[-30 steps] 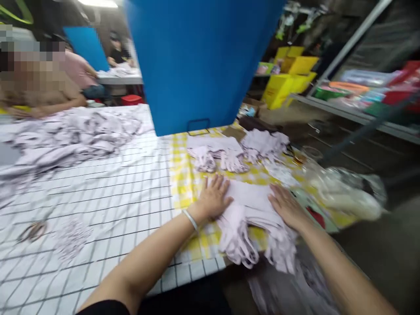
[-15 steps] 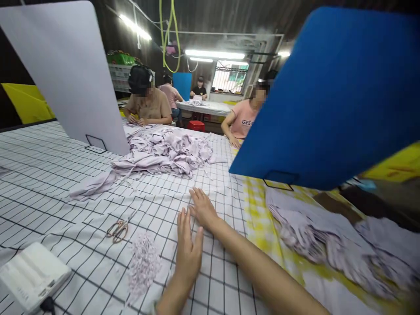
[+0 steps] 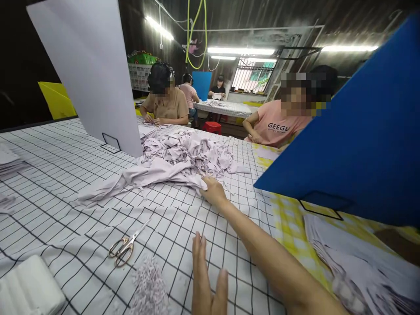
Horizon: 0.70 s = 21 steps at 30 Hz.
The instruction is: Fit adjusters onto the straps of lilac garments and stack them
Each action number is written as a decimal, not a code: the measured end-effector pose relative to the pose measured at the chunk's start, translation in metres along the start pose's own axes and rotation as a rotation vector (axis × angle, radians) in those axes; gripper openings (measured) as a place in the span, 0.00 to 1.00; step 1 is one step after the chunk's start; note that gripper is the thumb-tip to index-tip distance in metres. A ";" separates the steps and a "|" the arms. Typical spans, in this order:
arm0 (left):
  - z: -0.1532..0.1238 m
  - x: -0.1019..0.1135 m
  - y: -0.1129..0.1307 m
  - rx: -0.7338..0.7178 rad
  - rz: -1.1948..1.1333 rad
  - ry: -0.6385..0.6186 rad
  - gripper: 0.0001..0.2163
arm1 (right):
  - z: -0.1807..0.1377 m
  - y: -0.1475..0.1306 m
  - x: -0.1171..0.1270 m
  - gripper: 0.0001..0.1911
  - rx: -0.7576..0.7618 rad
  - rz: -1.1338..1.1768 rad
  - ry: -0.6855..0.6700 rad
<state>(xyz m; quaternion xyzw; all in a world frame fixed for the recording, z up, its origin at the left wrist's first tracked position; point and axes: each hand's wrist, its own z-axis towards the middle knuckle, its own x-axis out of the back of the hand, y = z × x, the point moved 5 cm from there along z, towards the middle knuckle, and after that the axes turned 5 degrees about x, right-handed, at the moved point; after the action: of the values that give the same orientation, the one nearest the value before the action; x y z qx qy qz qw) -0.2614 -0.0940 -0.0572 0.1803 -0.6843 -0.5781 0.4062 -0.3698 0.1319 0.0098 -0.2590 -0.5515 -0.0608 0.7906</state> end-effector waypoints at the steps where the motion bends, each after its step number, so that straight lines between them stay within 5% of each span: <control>1: -0.001 0.002 0.005 0.050 -0.044 -0.003 0.32 | -0.035 0.000 0.011 0.13 0.012 0.025 0.001; 6: 0.007 0.005 0.019 0.213 -0.338 -0.090 0.32 | -0.227 -0.021 0.057 0.21 0.070 0.318 -0.032; 9: 0.012 0.000 0.018 0.283 -0.448 -0.074 0.35 | -0.310 -0.030 0.071 0.19 0.001 0.358 -0.143; 12: 0.009 -0.002 0.028 0.274 -0.429 -0.152 0.31 | -0.358 -0.031 0.087 0.05 -0.046 0.310 -0.121; 15: 0.001 0.010 0.052 0.098 -0.244 -0.198 0.21 | -0.391 -0.032 0.102 0.08 -0.081 0.211 -0.006; 18: -0.010 0.021 0.074 -0.180 0.259 -0.128 0.21 | -0.420 -0.039 0.105 0.09 -0.102 0.144 0.019; 21: -0.008 0.001 0.078 -0.282 0.745 -0.346 0.28 | -0.440 -0.046 0.110 0.07 -0.093 0.154 0.076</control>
<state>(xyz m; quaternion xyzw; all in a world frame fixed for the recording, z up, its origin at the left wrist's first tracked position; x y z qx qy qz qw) -0.2390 -0.0791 0.0160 -0.2356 -0.6751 -0.5016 0.4869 0.0241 -0.0967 0.0116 -0.3345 -0.4962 -0.0353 0.8004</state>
